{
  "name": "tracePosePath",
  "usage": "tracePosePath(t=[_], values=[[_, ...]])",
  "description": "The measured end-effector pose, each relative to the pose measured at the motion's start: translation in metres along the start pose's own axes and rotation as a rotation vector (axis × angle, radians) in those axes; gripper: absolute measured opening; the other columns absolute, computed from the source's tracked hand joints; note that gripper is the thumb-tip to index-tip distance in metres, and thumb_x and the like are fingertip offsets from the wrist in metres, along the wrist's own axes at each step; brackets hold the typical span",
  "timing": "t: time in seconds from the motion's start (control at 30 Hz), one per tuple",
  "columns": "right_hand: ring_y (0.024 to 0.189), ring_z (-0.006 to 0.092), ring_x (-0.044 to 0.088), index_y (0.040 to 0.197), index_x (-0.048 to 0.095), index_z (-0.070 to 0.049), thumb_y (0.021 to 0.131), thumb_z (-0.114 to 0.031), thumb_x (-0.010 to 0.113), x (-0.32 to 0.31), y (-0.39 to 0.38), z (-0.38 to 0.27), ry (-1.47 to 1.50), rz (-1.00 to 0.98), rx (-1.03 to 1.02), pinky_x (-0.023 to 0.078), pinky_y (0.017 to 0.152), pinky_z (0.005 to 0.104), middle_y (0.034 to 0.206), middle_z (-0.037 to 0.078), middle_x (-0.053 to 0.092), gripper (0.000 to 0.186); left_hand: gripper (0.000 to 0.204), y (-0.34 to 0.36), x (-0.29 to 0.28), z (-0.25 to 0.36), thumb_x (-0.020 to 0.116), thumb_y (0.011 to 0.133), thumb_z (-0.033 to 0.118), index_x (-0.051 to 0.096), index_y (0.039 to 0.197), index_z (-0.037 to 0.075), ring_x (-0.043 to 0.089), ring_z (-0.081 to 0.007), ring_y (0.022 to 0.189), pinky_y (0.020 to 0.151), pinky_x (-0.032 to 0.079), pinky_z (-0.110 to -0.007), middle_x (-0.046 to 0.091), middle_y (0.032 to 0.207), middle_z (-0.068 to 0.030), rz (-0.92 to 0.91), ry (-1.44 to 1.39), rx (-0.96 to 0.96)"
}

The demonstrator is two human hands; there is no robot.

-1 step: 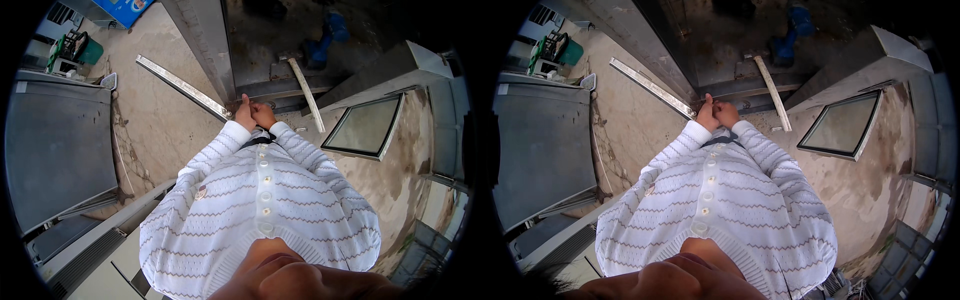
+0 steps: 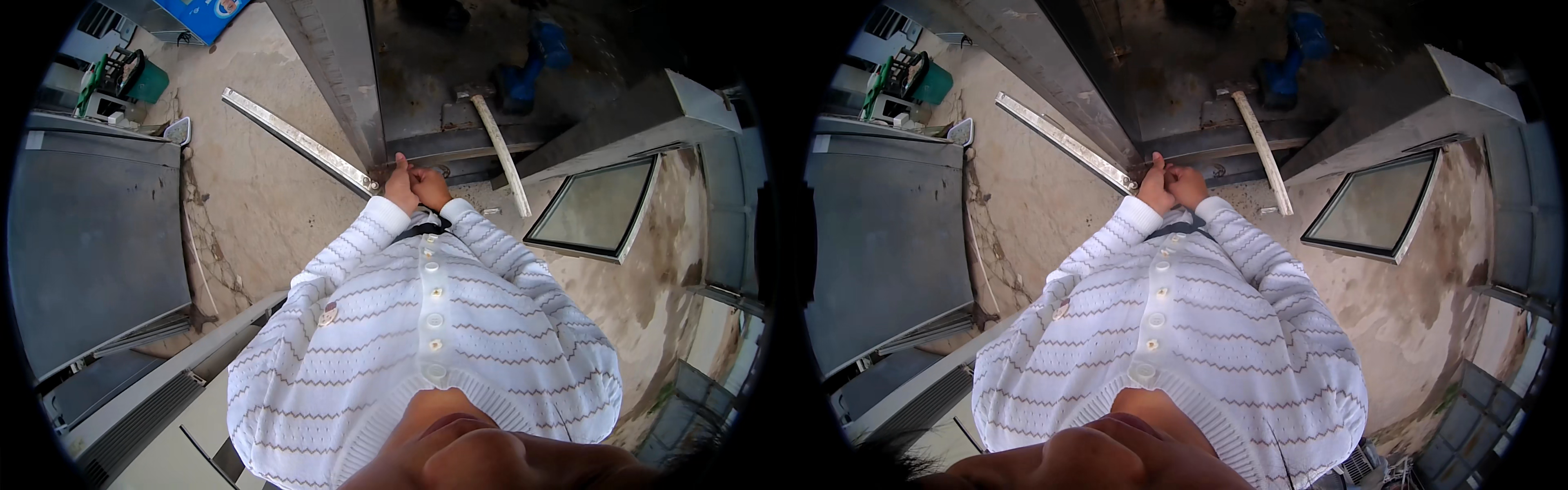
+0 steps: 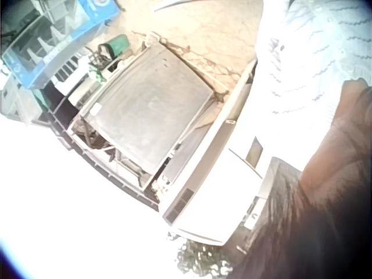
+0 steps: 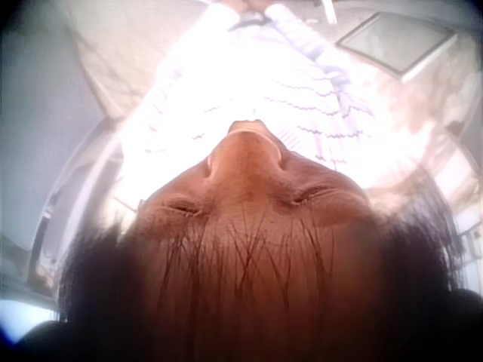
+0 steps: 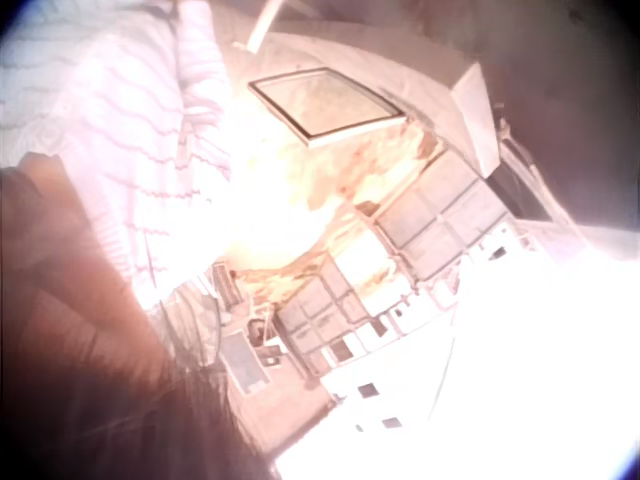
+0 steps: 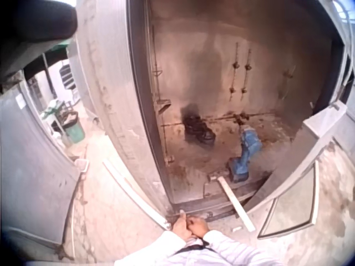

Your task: The person uses a hammer and a metal pry bar to remove a glass door panel from a stainless steel appliance. They strike the hinge area with the hammer and pry the door away from the frame to detach it.

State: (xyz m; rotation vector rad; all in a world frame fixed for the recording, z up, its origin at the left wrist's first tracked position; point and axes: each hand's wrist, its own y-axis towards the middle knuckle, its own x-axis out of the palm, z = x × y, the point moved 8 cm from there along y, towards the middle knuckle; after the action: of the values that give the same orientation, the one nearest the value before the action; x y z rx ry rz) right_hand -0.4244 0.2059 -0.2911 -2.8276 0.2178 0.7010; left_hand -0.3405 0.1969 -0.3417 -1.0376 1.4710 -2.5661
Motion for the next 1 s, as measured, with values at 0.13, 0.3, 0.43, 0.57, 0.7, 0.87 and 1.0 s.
tracePosePath(t=[0.13,0.3,0.43,0.57,0.7,0.87,1.0], values=[[0.076,0.038,0.066,0.086,0.071,-0.009,0.084,-0.027,0.061,0.0,0.001,-0.001,0.038,0.003,-0.026,0.051,0.067,0.0445,0.08,0.018,0.068,0.021,0.047,0.0,-0.001,0.0,0.054,0.092,0.057,0.056,0.096,0.01,0.057,-0.0209,0.092,0.084,0.049,-0.04,0.058,0.095,-0.0053,0.025,0.037,0.04],[0.076,0.0386,0.065,0.085,0.071,-0.009,0.083,-0.025,0.062,-0.003,0.0,-0.004,0.015,0.028,-0.067,0.051,0.068,0.0449,0.081,0.019,0.067,0.019,0.048,0.007,-0.005,0.002,0.053,0.093,0.057,0.056,0.098,0.009,0.057,-0.021,0.094,0.084,0.049,-0.041,0.06,0.097,-0.0057,0.045,0.102,0.075],[0.076,0.0398,0.065,0.086,0.071,-0.008,0.082,-0.025,0.063,-0.004,-0.001,-0.01,-0.008,0.035,-0.079,0.051,0.068,0.0464,0.081,0.02,0.067,0.019,0.051,-0.002,-0.002,0.005,0.054,0.093,0.056,0.058,0.103,0.006,0.058,-0.0195,0.094,0.083,0.049,-0.036,0.061,0.099,-0.0065,0.072,0.108,0.048],[0.076,0.0403,0.065,0.086,0.071,-0.008,0.083,-0.024,0.064,-0.007,-0.002,-0.024,-0.116,0.048,-0.109,0.051,0.067,0.0464,0.081,0.02,0.067,0.017,0.054,-0.016,0.003,0.009,0.056,0.094,0.054,0.06,0.108,0.002,0.06,-0.0178,0.093,0.082,0.05,-0.031,0.062,0.103,-0.0081,0.062,0.148,0.004],[0.075,0.0398,0.065,0.09,0.072,-0.007,0.084,-0.021,0.065,-0.007,-0.002,-0.033,-0.178,0.049,-0.143,0.05,0.065,0.0446,0.082,0.021,0.066,0.016,0.054,0.001,-0.004,0.008,0.056,0.093,0.054,0.061,0.106,0.001,0.06,-0.0182,0.094,0.082,0.05,-0.032,0.063,0.104,-0.0087,0.064,0.098,0.02],[0.074,0.0402,0.064,0.089,0.072,-0.007,0.082,-0.021,0.066,-0.01,-0.007,-0.035,-0.196,0.091,-0.176,0.05,0.066,0.0461,0.08,0.021,0.066,0.016,0.054,-0.014,0.001,0.011,0.06,0.092,0.054,0.061,0.103,0.001,0.061,-0.018,0.093,0.081,0.051,-0.033,0.063,0.104,-0.0081,0.077,0.148,-0.004],[0.075,0.0407,0.064,0.088,0.071,-0.008,0.08,-0.021,0.067,-0.009,-0.01,-0.044,-0.239,0.085,-0.197,0.05,0.066,0.0465,0.08,0.021,0.066,0.016,0.051,0.002,-0.008,0.005,0.061,0.091,0.052,0.062,0.102,0.003,0.06,-0.0176,0.092,0.08,0.051,-0.033,0.064,0.103,-0.0069,0.059,0.08,-0.036]])
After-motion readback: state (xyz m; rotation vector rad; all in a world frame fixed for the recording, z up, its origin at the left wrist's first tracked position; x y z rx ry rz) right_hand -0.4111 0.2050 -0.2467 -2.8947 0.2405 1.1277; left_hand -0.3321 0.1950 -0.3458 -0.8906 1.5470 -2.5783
